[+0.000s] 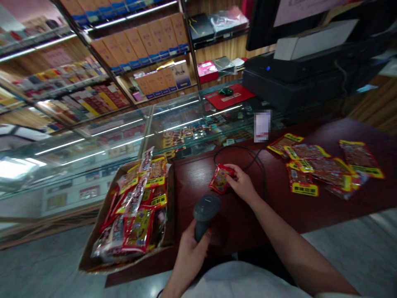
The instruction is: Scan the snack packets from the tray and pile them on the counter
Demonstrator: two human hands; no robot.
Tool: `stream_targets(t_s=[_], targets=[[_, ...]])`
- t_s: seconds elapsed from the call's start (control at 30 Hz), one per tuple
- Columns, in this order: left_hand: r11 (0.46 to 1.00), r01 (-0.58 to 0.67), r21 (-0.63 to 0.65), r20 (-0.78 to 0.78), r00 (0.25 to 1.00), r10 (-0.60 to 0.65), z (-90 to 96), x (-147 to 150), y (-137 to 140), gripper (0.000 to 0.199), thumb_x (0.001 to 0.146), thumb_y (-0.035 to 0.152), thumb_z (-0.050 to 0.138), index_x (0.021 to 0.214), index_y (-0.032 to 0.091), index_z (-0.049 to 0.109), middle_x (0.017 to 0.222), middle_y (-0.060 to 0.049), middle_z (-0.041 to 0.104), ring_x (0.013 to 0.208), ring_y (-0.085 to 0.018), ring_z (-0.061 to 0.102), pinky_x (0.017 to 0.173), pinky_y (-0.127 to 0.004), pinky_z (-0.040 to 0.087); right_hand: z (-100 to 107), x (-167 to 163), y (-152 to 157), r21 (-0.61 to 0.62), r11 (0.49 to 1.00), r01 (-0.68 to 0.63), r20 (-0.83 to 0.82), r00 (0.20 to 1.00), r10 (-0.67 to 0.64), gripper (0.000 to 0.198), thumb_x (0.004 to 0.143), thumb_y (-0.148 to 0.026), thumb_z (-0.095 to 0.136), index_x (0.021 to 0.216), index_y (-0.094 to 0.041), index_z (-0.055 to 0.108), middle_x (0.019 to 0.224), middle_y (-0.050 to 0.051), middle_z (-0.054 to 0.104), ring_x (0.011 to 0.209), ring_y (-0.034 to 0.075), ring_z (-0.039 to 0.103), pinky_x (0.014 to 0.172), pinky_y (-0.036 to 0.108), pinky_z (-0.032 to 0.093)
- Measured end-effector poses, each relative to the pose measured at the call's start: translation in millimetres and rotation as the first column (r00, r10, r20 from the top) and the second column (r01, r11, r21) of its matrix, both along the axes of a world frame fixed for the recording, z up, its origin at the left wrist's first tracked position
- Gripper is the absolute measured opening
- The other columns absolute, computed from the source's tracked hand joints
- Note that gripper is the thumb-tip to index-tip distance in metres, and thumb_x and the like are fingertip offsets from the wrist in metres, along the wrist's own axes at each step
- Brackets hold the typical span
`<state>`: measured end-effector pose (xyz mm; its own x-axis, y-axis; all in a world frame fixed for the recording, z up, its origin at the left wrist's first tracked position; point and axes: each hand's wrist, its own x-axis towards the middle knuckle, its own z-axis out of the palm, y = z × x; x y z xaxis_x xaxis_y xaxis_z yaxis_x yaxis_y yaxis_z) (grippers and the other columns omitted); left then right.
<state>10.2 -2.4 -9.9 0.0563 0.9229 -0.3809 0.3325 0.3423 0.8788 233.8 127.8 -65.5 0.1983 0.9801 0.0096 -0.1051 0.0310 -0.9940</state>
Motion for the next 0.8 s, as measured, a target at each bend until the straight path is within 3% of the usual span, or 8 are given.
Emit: stream_targets(t_s=[0.13,0.23,0.37,0.43,0.53,0.63,0.73,0.8], targets=[[0.992,-0.065,-0.107,0.166,0.983,0.082,-17.0,-3.0,-1.9,0.041,0.080,0.041,0.064,0.110,0.013,0.061,0.055,0.008,0.048,0.044,-0.010,0.043,0.041,-0.021,0.038,-1.8,4.1,-3.1,-0.048,0.997,0.066,-0.021,0.998,-0.067,0.049,0.072,-0.038,0.075,0.119,-0.025,0.066,0.105,0.004,0.075,0.080,0.021,0.071,0.060,0.029,0.060],[0.974,-0.155,-0.166,0.288,0.937,0.199,-27.8,-8.8,-2.0,0.047,0.077,0.044,0.066,0.111,0.012,0.061,0.057,0.007,0.049,0.043,-0.009,0.042,0.040,-0.020,0.037,10.2,-0.1,2.4,-0.055,0.995,0.081,-0.020,0.996,-0.082,0.054,0.076,-0.046,0.073,0.125,-0.026,0.064,0.101,0.004,0.074,0.079,0.021,0.071,0.060,0.030,0.061],[0.967,-0.179,-0.183,0.388,0.890,0.238,-30.8,-13.1,-2.1,0.048,0.076,0.044,0.068,0.111,0.012,0.060,0.056,0.007,0.051,0.043,-0.009,0.042,0.041,-0.021,0.038,55.4,-40.2,25.8,0.000,0.999,-0.046,0.026,0.999,0.046,0.036,0.079,-0.046,0.072,0.106,-0.023,0.077,0.109,0.006,0.077,0.087,0.022,0.072,0.068,0.032,0.062],[0.971,-0.165,-0.175,0.404,0.887,0.223,-31.2,-13.5,-2.1,0.048,0.076,0.043,0.068,0.111,0.012,0.060,0.056,0.008,0.051,0.042,-0.008,0.041,0.040,-0.021,0.037,82.6,-77.0,43.7,0.043,0.983,-0.177,0.049,0.983,0.174,0.035,0.083,-0.043,0.067,0.111,-0.024,0.077,0.108,0.005,0.078,0.089,0.021,0.073,0.074,0.033,0.063],[0.973,-0.165,-0.164,0.407,0.887,0.219,-33.8,-14.4,-2.9,0.047,0.075,0.044,0.068,0.110,0.012,0.060,0.055,0.008,0.051,0.040,-0.008,0.040,0.039,-0.021,0.036,115.1,-141.5,67.4,0.064,0.912,-0.406,0.134,0.909,0.395,0.032,0.085,-0.031,0.067,0.115,-0.024,0.077,0.098,0.003,0.079,0.079,0.018,0.075,0.072,0.034,0.065],[0.969,-0.184,-0.167,0.398,0.886,0.237,-37.4,-15.8,-4.4,0.047,0.076,0.045,0.068,0.110,0.013,0.061,0.054,0.008,0.051,0.041,-0.008,0.041,0.039,-0.020,0.036,131.9,-199.6,76.2,0.055,0.822,-0.567,0.291,0.796,0.530,0.038,0.086,-0.015,0.064,0.121,-0.024,0.075,0.090,0.000,0.080,0.072,0.015,0.074,0.069,0.029,0.064],[0.967,-0.186,-0.172,0.409,0.880,0.242,-40.8,-16.1,-5.5,0.047,0.076,0.045,0.068,0.110,0.013,0.061,0.052,0.008,0.050,0.039,-0.008,0.040,0.039,-0.020,0.035,140.0,-237.0,71.4,0.040,0.769,-0.638,0.485,0.685,0.543,0.045,0.087,-0.011,0.063,0.129,-0.026,0.071,0.089,-0.001,0.080,0.071,0.014,0.075,0.073,0.029,0.063],[0.969,-0.189,-0.159,0.414,0.878,0.239,-42.9,-15.7,-5.5,0.046,0.076,0.045,0.069,0.108,0.014,0.061,0.050,0.008,0.050,0.037,-0.009,0.039,0.038,-0.021,0.034,146.0,-249.1,65.1,0.046,0.759,-0.650,0.622,0.613,0.488,0.045,0.085,-0.011,0.068,0.128,-0.026,0.072,0.097,0.002,0.081,0.083,0.019,0.076,0.085,0.034,0.060]])
